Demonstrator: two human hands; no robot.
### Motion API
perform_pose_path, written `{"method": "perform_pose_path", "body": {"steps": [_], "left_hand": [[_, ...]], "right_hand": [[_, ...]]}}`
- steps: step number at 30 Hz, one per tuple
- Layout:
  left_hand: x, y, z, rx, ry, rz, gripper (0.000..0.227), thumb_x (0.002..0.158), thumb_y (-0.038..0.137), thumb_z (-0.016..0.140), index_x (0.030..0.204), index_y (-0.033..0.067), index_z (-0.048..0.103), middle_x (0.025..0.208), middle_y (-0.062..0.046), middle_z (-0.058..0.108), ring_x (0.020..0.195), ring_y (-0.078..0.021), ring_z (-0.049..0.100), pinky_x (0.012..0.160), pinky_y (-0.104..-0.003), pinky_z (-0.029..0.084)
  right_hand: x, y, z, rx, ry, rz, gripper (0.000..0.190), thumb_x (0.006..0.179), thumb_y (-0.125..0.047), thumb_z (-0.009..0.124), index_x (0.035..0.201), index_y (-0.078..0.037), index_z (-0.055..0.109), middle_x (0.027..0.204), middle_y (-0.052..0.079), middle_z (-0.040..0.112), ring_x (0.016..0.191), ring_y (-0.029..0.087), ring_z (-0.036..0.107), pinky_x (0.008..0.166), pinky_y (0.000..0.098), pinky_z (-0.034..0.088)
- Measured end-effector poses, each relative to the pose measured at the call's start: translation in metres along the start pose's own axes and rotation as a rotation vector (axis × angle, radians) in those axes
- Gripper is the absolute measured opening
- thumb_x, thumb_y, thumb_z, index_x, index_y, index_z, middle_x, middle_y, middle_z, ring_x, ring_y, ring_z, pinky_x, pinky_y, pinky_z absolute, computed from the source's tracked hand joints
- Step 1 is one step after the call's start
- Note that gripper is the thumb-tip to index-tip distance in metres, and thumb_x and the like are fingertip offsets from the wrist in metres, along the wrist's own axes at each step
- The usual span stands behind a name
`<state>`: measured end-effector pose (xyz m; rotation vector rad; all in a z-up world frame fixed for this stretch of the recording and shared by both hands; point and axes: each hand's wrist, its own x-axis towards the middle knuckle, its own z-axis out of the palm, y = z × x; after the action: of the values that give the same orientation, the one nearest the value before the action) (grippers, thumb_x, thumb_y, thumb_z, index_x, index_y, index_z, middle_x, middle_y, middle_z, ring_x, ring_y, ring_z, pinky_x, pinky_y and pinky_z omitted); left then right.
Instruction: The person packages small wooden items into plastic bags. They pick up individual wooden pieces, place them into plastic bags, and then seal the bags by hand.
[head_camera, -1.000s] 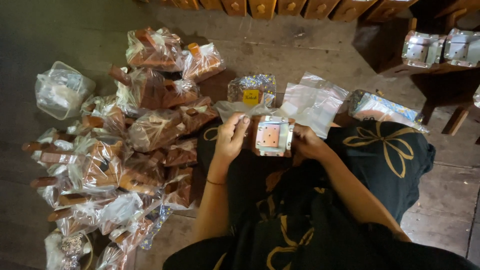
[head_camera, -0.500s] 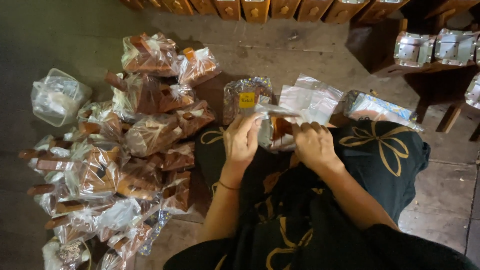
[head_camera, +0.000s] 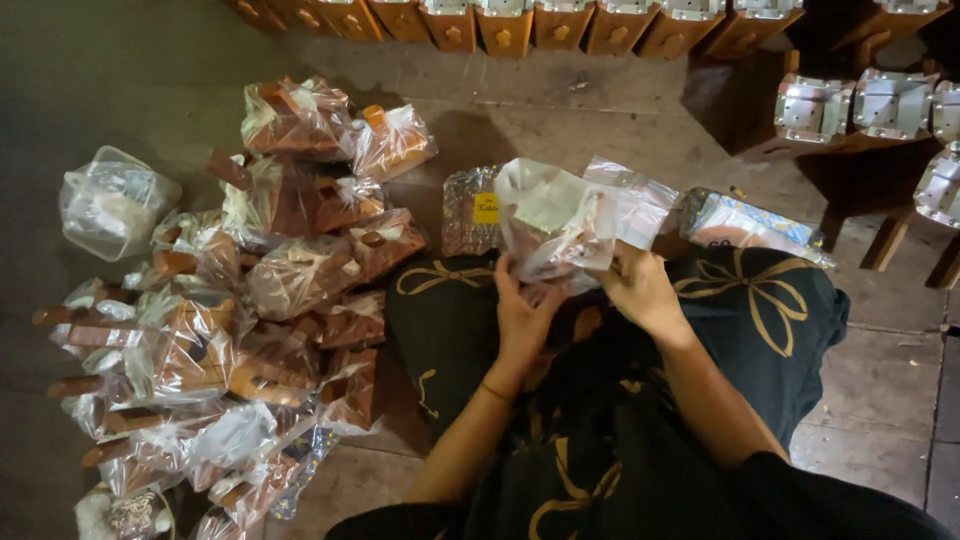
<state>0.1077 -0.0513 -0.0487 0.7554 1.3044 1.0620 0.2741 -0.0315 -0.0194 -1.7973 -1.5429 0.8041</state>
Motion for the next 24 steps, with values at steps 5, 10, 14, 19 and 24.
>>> {"method": "perform_pose_path", "body": {"steps": [5,10,14,19,24], "left_hand": [[0.018,-0.043,-0.008,-0.068,0.099,-0.081,0.094,0.075,-0.006,0.082,0.154,0.0071,0.032,0.095,-0.016,0.065,0.081,-0.0242,0.07,0.074,-0.035,0.064],[0.0,-0.054,0.007,0.171,-0.01,0.037,0.079,0.071,0.015,0.093,0.137,0.0121,0.048,0.086,-0.013,0.075,0.075,-0.0196,0.073,0.068,-0.03,0.061],[-0.011,-0.043,0.008,0.338,-0.128,-0.018,0.064,0.071,0.025,0.091,0.12,0.012,0.053,0.087,-0.011,0.077,0.076,-0.0267,0.076,0.064,-0.036,0.06],[0.001,0.003,-0.011,0.503,0.269,0.249,0.064,0.062,0.042,0.096,0.106,0.0174,0.057,0.095,-0.004,0.063,0.092,-0.0267,0.066,0.083,-0.035,0.051],[0.047,0.002,-0.015,0.987,0.264,0.728,0.031,0.081,0.032,0.079,0.102,0.0126,0.068,0.081,-0.007,0.066,0.072,-0.0329,0.07,0.061,-0.041,0.057]], "right_hand": [[0.005,0.024,0.006,-0.039,0.059,0.01,0.031,0.088,-0.012,0.076,0.067,-0.003,0.055,0.043,0.008,0.046,0.043,0.024,0.049,0.048,0.0346,0.041],[0.023,0.049,0.019,-0.286,0.027,0.039,0.021,0.089,-0.025,0.073,0.1,-0.007,0.073,0.067,0.02,0.069,0.072,0.047,0.07,0.059,0.0568,0.055],[0.035,0.003,0.004,-0.527,-0.13,0.048,0.029,0.084,-0.027,0.072,0.112,-0.018,0.074,0.083,0.012,0.076,0.084,0.039,0.076,0.072,0.0534,0.062],[0.037,-0.017,0.01,-0.706,-0.302,0.1,0.024,0.084,-0.024,0.062,0.103,-0.015,0.076,0.087,0.015,0.078,0.088,0.042,0.076,0.076,0.0536,0.062],[0.041,0.043,0.054,-0.978,-0.278,-0.051,0.018,0.08,-0.027,0.064,0.083,-0.02,0.08,0.07,0.006,0.074,0.07,0.033,0.076,0.054,0.0467,0.058]]}}
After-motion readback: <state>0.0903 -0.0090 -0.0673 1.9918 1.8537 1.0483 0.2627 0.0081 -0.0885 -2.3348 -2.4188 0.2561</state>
